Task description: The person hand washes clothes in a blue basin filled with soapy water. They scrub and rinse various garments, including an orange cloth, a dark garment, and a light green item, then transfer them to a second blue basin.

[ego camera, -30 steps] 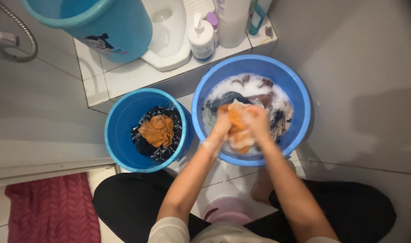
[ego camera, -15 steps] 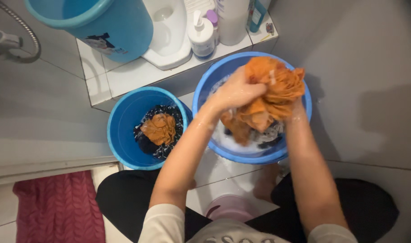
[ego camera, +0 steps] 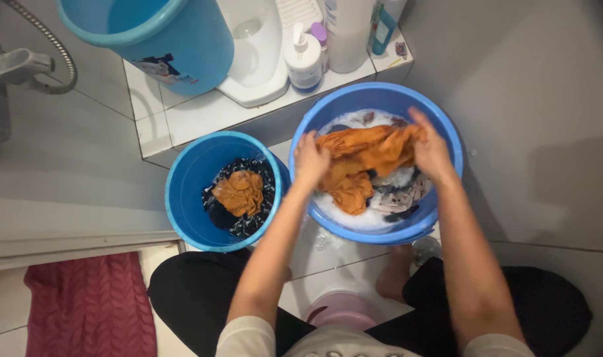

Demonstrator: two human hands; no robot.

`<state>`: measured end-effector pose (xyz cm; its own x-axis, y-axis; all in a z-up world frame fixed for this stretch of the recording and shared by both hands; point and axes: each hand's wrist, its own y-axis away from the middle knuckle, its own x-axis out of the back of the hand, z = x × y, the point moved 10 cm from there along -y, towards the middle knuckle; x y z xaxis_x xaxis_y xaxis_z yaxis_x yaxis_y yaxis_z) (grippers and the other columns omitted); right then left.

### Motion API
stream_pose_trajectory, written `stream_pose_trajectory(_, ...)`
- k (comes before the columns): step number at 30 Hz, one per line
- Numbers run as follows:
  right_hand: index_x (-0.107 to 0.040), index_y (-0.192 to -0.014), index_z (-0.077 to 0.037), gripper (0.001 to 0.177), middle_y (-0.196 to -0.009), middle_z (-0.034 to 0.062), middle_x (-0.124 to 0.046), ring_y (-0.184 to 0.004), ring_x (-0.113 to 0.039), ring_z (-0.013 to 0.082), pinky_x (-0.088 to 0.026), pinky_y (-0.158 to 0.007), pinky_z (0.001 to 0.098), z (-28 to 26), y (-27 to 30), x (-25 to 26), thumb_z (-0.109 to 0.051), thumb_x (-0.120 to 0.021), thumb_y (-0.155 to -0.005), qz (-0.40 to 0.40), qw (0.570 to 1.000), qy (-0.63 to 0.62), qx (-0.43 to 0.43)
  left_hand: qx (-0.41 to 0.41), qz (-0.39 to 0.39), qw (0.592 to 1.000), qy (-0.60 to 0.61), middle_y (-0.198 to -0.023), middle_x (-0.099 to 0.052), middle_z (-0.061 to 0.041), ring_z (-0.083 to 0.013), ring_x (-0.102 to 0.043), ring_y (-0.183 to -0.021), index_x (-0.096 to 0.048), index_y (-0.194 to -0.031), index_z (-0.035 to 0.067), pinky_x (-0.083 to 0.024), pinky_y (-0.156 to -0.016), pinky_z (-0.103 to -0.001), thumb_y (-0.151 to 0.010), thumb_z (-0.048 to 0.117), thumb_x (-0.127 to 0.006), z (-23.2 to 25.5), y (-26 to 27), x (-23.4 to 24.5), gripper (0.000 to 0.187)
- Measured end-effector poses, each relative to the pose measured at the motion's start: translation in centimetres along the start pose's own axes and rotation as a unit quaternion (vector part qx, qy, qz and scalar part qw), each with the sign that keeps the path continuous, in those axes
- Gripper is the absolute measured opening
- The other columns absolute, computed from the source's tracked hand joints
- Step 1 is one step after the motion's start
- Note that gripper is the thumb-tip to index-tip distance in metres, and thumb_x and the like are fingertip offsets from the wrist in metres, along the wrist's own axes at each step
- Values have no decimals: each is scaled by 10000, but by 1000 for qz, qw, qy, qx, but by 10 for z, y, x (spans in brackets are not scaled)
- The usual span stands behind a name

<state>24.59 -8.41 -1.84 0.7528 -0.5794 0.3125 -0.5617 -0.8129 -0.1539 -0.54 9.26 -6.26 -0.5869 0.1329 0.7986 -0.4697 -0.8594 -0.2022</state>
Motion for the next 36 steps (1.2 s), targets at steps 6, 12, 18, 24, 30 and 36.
stream_pose_trajectory(6, -681, -1185, -46, 374, -1106, 78, -735, -1023, -708, 185, -599, -921, 307, -64, 31, -55, 58, -431, -928, 56, 990, -112, 62, 447, -319, 544, 635, -1305, -597, -196, -351, -572, -1188, -573, -1284, 113, -488, -989, -496, -938, 631, -556, 16, 84, -144, 624)
stream_pose_trajectory(12, -683, -807, -78, 253, -800, 153, -677, -719, -670, 315, -532, -641, 407, -99, 81, -127, -312, -769, -852, 95, 960, 149, 216, 388, -305, 537, 684, -1043, -700, -78, -216, -666, -910, -671, -1095, 113, -565, -787, -390, -1007, 489, -619, 1, 76, -198, 389)
stream_pose_trajectory(18, -655, -736, -153, 324, -652, 117, -624, -569, -626, 319, -506, -570, 455, -31, 79, -139, -383, -666, -965, 111, 970, 201, 80, 284, -243, 476, 796, -1046, -709, -62, -197, -680, -898, -696, -1229, 60, -588, -824, -352, -1039, 371, -619, -38, 82, -211, 373)
stream_pose_trajectory(24, -649, -759, -81, 345, -578, 130, -620, -504, -607, 352, -494, -529, 506, -12, 56, -124, -386, -720, -903, 121, 957, 263, 20, 383, -189, 476, 769, -1136, -686, -80, -243, -676, -1017, -577, -1273, 94, -564, -903, -423, -1060, 546, -454, -23, 92, -184, 515)
stream_pose_trajectory(30, -707, -848, -73, 227, -742, 125, -694, -658, -672, 293, -536, -640, 427, -58, 35, -91, -288, -697, -918, 168, 966, 124, 154, 256, -258, 491, 792, -1413, -621, -97, -268, -585, -1327, -564, -1397, 103, -461, -1180, -476, -1042, 415, -523, 35, 71, -153, 475)
stream_pose_trajectory(36, -766, -936, -64, 157, -907, 119, -769, -812, -737, 235, -578, -752, 349, -60, 53, -83, -191, -674, -933, 126, 992, 12, -6, 264, -339, 280, 858, -1335, -583, -234, -395, -590, -1151, -556, -1431, 16, -489, -955, -554, -1106, 634, -463, 63, 83, -126, 705)
